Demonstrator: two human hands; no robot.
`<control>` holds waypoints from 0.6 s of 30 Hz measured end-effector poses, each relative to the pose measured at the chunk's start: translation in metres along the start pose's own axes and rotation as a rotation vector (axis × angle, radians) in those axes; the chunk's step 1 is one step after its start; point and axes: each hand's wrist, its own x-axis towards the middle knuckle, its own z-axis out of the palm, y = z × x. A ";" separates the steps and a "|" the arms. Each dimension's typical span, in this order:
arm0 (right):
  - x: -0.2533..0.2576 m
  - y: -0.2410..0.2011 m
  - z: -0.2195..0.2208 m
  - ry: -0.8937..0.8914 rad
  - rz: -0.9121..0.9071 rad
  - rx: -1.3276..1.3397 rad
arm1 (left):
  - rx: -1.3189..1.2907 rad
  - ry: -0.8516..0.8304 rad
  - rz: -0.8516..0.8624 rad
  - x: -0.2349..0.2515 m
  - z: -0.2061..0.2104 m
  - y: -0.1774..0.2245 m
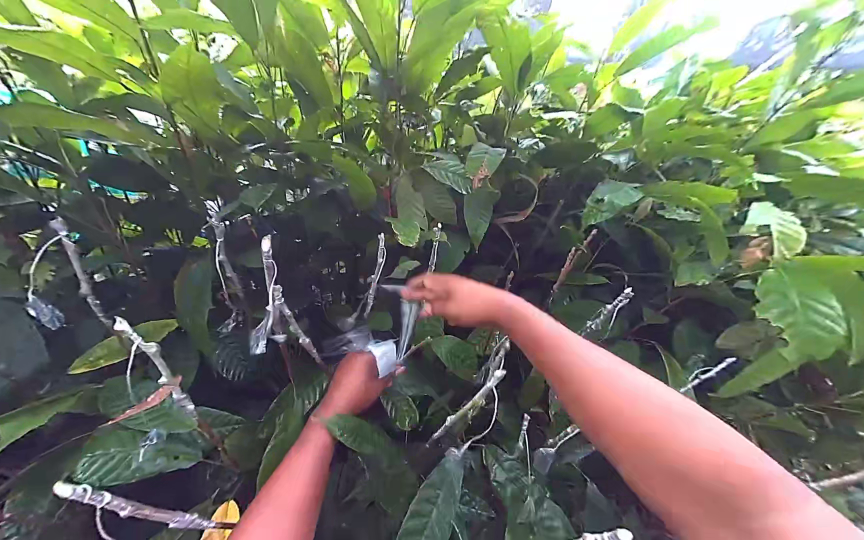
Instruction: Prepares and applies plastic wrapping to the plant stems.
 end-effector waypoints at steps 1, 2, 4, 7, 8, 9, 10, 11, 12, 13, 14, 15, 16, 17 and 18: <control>0.002 0.010 0.003 -0.035 0.058 -0.226 | -0.016 0.052 0.023 -0.002 -0.004 -0.004; -0.001 0.011 0.009 -0.110 0.109 -0.389 | -0.058 0.116 0.027 -0.003 -0.005 -0.009; -0.008 0.008 0.017 -0.252 0.124 -0.468 | -0.181 0.231 -0.013 -0.004 -0.005 -0.016; -0.017 -0.007 0.024 -0.249 0.072 -0.427 | -0.344 0.290 -0.095 0.001 -0.004 -0.010; -0.023 -0.022 0.028 -0.213 0.036 -0.394 | -0.379 0.291 -0.105 0.004 -0.002 -0.006; -0.029 -0.041 0.031 -0.187 -0.012 -0.324 | -0.387 0.280 -0.108 0.006 -0.001 -0.002; -0.032 -0.059 0.031 -0.176 -0.053 -0.212 | -0.344 0.244 -0.118 0.006 -0.001 0.004; -0.031 -0.067 0.026 -0.154 -0.078 -0.042 | -0.267 0.165 -0.122 0.004 -0.001 0.010; -0.027 -0.062 0.018 -0.111 -0.077 0.146 | -0.196 0.086 -0.086 0.003 0.001 0.011; -0.019 -0.043 0.009 -0.051 -0.068 0.260 | -0.149 0.024 -0.025 0.003 0.004 0.007; -0.013 -0.022 0.000 -0.020 -0.042 0.195 | -0.157 -0.006 0.018 0.003 0.005 0.005; -0.012 -0.011 -0.006 -0.005 -0.002 -0.026 | -0.199 -0.001 0.029 0.002 0.001 0.005; -0.016 -0.013 0.000 -0.007 0.050 -0.245 | -0.257 0.027 0.015 0.000 -0.002 0.006; -0.024 -0.022 0.012 -0.021 0.060 -0.347 | -0.312 0.055 -0.012 -0.003 -0.004 0.007; -0.033 -0.036 0.021 -0.035 0.026 -0.316 | -0.333 0.077 -0.038 -0.004 -0.005 0.009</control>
